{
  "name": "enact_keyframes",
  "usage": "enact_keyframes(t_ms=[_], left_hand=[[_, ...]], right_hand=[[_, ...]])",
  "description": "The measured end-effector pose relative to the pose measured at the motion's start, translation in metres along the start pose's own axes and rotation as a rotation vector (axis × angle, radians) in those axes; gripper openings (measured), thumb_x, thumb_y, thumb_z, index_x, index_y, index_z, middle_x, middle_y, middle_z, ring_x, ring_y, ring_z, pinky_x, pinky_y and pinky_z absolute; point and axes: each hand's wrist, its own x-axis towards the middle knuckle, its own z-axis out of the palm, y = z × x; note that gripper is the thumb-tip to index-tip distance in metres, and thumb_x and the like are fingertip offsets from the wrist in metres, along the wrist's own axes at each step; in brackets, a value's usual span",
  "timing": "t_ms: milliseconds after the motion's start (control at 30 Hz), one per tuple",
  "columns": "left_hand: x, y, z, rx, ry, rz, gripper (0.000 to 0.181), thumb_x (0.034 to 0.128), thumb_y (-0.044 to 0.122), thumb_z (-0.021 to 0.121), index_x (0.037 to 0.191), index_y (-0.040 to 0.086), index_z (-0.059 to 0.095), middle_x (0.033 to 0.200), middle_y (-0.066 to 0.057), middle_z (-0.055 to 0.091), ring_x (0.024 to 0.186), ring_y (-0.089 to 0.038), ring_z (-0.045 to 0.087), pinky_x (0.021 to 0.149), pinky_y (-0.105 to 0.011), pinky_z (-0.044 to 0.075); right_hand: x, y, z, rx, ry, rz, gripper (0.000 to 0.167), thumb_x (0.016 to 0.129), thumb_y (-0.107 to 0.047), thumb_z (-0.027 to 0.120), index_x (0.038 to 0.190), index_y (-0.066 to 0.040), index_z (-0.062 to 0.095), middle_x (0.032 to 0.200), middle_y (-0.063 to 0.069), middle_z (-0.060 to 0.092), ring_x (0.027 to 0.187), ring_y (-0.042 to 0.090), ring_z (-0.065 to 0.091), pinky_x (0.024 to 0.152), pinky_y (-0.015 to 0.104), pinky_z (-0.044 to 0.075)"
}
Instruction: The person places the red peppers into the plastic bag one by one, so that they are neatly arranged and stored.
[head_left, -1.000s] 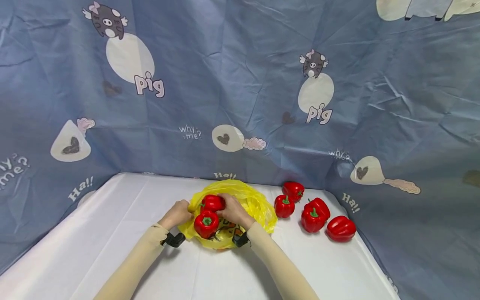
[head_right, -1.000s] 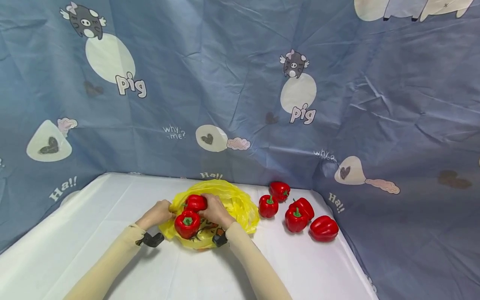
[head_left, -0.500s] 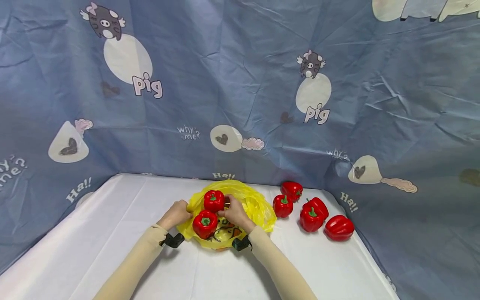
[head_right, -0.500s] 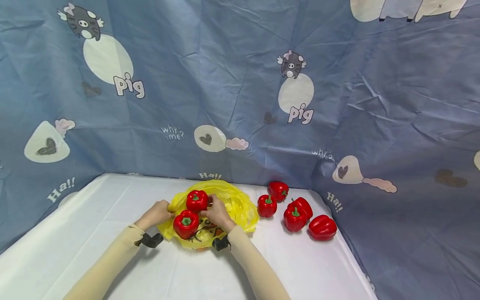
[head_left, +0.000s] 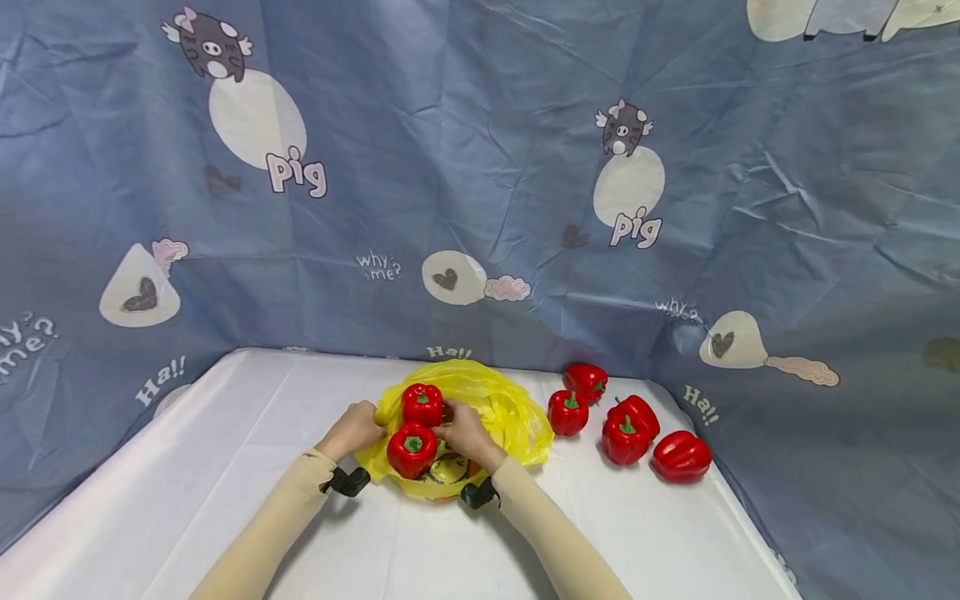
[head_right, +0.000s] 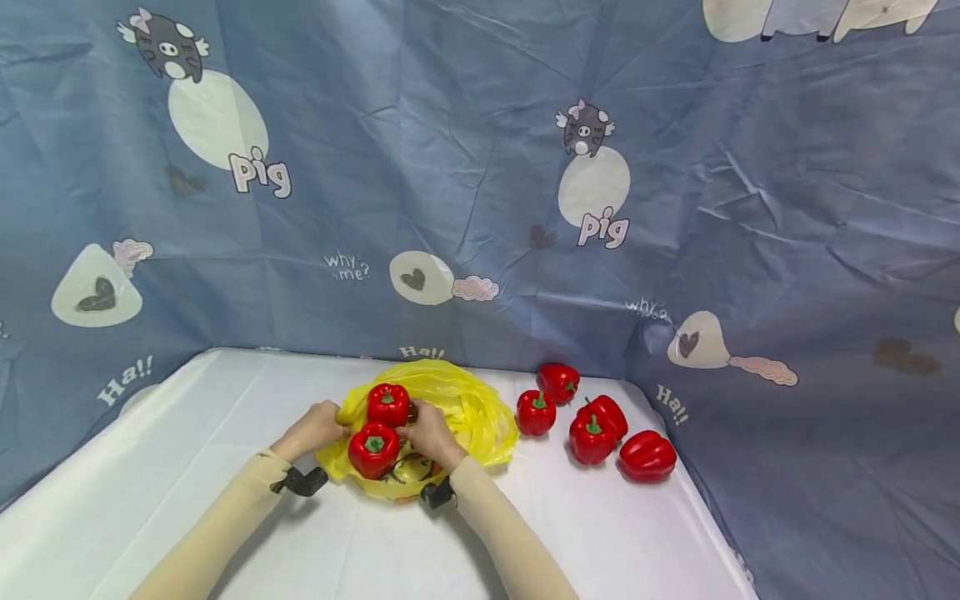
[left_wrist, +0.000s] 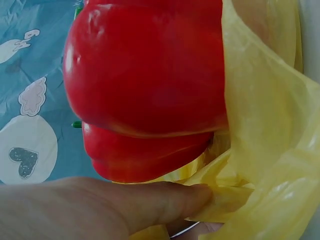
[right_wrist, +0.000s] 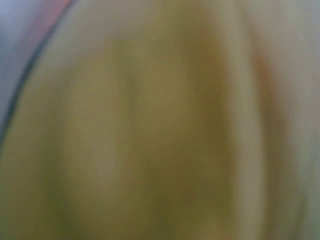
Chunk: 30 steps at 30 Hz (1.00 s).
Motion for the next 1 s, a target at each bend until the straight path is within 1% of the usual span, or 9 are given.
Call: enact_keyframes(t_ms=[100,267,433,533,600,667,867,1000], left_hand=[[0.0,0.001,-0.001,0.007,0.004,0.011,0.01,0.0758,0.002,0.064,0.073,-0.002,0.056,0.065,-0.006,0.048,0.057,-0.016,0.047,0.052,-0.025,0.038],[0.001,0.002,-0.001,-0.014,-0.01,-0.007,0.009,0.0765,0.002,0.064,0.076,-0.004,0.057,0.067,-0.007,0.049,0.059,-0.017,0.048,0.053,-0.025,0.039],[0.003,0.001,0.001,-0.023,-0.021,-0.013,0.009,0.0767,0.002,0.064,0.075,-0.003,0.056,0.066,-0.007,0.048,0.058,-0.017,0.047,0.053,-0.025,0.038],[0.003,0.0,0.001,-0.028,-0.02,-0.02,0.01,0.0769,0.002,0.065,0.075,-0.002,0.056,0.066,-0.006,0.047,0.058,-0.017,0.047,0.053,-0.025,0.038],[0.003,0.0,0.001,-0.032,-0.019,-0.025,0.01,0.0773,0.002,0.065,0.076,-0.003,0.056,0.067,-0.007,0.048,0.059,-0.017,0.048,0.054,-0.025,0.039],[0.003,0.001,0.0,-0.026,-0.02,-0.023,0.012,0.0783,0.003,0.066,0.079,-0.005,0.057,0.069,-0.008,0.05,0.06,-0.018,0.049,0.055,-0.025,0.04],[0.002,0.001,-0.001,-0.011,-0.027,-0.026,0.017,0.0799,0.005,0.067,0.086,-0.008,0.058,0.075,-0.011,0.054,0.064,-0.019,0.052,0.056,-0.027,0.043],[0.002,0.0,-0.003,-0.018,-0.033,-0.033,0.019,0.08,0.006,0.068,0.087,-0.008,0.058,0.075,-0.011,0.055,0.064,-0.019,0.052,0.056,-0.027,0.043]], right_hand=[[0.0,0.0,-0.002,0.002,-0.014,0.006,0.061,0.083,-0.011,0.074,0.136,0.003,0.048,0.121,0.015,0.064,0.103,0.021,0.064,0.085,0.03,0.054],[-0.003,0.0,-0.005,0.032,-0.006,-0.003,0.064,0.082,-0.011,0.075,0.137,0.004,0.046,0.121,0.016,0.063,0.103,0.023,0.064,0.084,0.03,0.054],[-0.005,0.003,-0.005,0.056,-0.001,-0.022,0.054,0.083,-0.008,0.073,0.132,0.003,0.053,0.114,0.015,0.065,0.096,0.022,0.066,0.077,0.028,0.056],[-0.005,0.004,-0.003,0.064,-0.024,-0.039,0.049,0.084,-0.008,0.072,0.129,0.002,0.057,0.111,0.014,0.065,0.095,0.021,0.068,0.076,0.027,0.056],[-0.005,0.004,-0.002,0.054,-0.031,-0.047,0.048,0.085,-0.009,0.072,0.129,0.001,0.057,0.111,0.013,0.066,0.095,0.02,0.068,0.076,0.026,0.056],[-0.005,0.004,-0.003,0.051,-0.033,-0.041,0.049,0.085,-0.009,0.071,0.131,0.001,0.056,0.113,0.013,0.065,0.097,0.02,0.067,0.077,0.025,0.055],[-0.008,0.003,-0.008,0.042,-0.012,-0.013,0.057,0.084,-0.004,0.07,0.136,0.004,0.049,0.118,0.017,0.063,0.105,0.027,0.065,0.081,0.032,0.055],[-0.013,0.001,-0.014,0.04,-0.022,-0.019,0.065,0.083,-0.005,0.072,0.14,0.005,0.043,0.122,0.02,0.06,0.109,0.031,0.063,0.085,0.035,0.054]])
